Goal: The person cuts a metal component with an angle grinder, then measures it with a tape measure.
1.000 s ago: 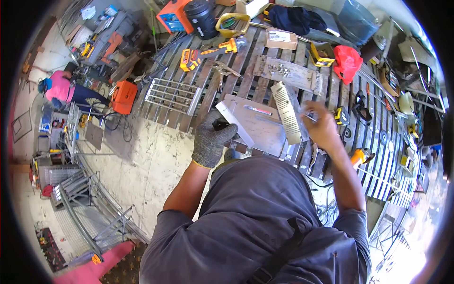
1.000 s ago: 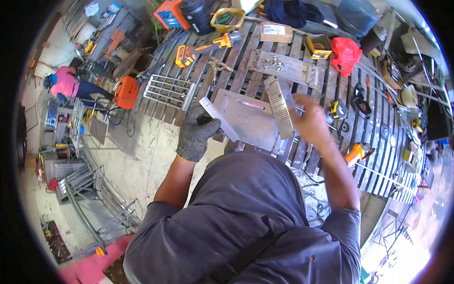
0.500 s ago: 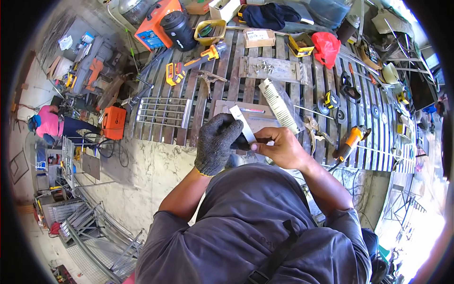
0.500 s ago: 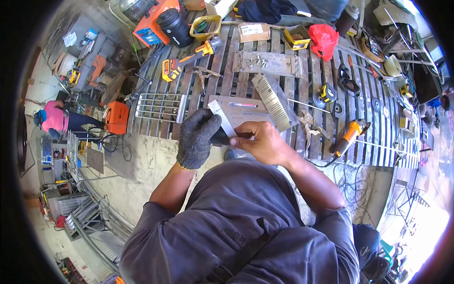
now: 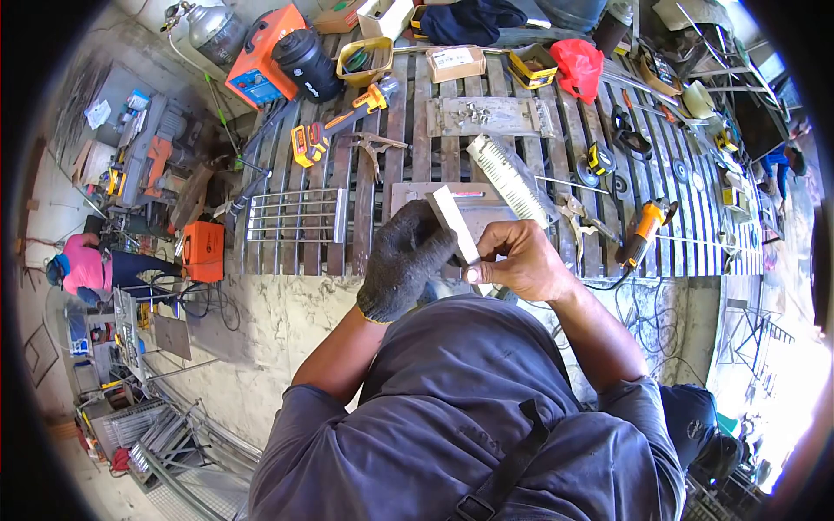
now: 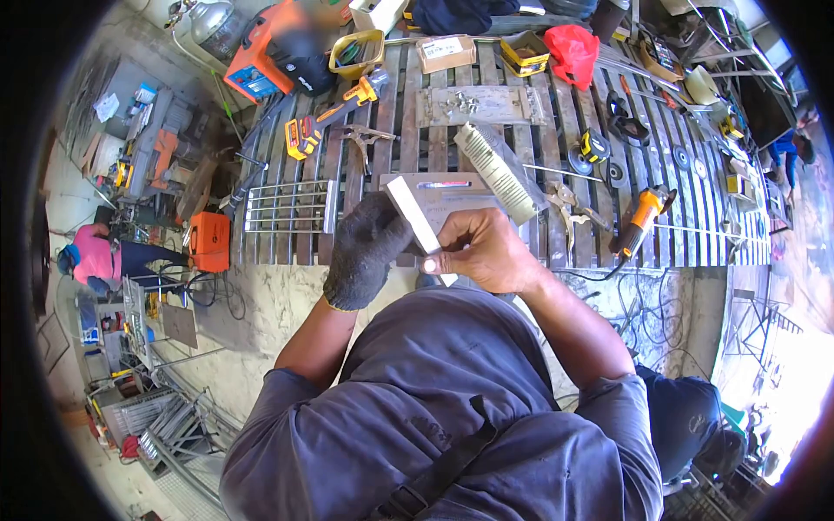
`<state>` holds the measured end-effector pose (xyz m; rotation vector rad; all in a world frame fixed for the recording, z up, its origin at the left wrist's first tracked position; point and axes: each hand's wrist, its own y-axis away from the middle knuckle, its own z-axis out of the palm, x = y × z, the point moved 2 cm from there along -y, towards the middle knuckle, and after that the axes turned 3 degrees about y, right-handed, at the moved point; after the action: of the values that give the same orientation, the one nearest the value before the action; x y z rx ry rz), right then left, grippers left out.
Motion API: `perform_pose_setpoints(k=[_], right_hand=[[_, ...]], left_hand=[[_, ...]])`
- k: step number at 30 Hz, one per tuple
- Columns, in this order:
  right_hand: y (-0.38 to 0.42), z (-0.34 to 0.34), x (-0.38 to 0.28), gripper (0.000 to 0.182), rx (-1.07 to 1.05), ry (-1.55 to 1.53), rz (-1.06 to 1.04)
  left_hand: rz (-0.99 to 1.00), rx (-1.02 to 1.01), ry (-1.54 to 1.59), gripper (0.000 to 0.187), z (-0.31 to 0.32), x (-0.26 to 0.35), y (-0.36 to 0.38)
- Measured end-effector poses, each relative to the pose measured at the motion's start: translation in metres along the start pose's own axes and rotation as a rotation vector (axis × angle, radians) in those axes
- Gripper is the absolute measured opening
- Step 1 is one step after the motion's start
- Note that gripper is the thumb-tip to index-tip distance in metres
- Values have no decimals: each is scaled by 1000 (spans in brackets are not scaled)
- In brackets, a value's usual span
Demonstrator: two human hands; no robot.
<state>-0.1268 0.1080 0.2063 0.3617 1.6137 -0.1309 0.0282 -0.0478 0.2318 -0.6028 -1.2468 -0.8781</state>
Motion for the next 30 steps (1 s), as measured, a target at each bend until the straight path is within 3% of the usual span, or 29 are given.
perform_pose_setpoints(k=[2,5,8,11,14,18,21,25,26,27,30], right_hand=[[1,2,-8,27,4,35,-13],[3,5,-18,22,12,108,-59],[5,6,-25,18,-1,112,78],[4,6,-28,13,13,177,-22],[-1,2,-20,7,0,445,-74],[-10,7,15,7,-120,938,-238],[-17,31,30,9,-224,1220,-272],[-48,51,71,12,-237,1221,-362],[-60,49,77,15,-216,1249,-294],[-70,39,84,17,-144,1303,-301],[-103,-1,139,24,63,1255,-25]], left_hand=[[53,-100,-80,38,-8,-10,-2],[-5,-88,-99,48,-6,-4,-2],[-31,-79,-119,48,-7,0,-2],[-38,-46,-195,48,-16,-10,-4],[-65,46,-257,42,-30,-20,-1],[-33,-132,-711,33,-62,-42,9],[5,-293,-880,29,-71,-69,23],[-23,-420,-1036,28,-98,-114,35],[19,-358,-1014,28,-112,-129,39],[-70,-280,-1020,28,-116,-125,43],[-256,-81,-1013,29,-128,-111,57]])
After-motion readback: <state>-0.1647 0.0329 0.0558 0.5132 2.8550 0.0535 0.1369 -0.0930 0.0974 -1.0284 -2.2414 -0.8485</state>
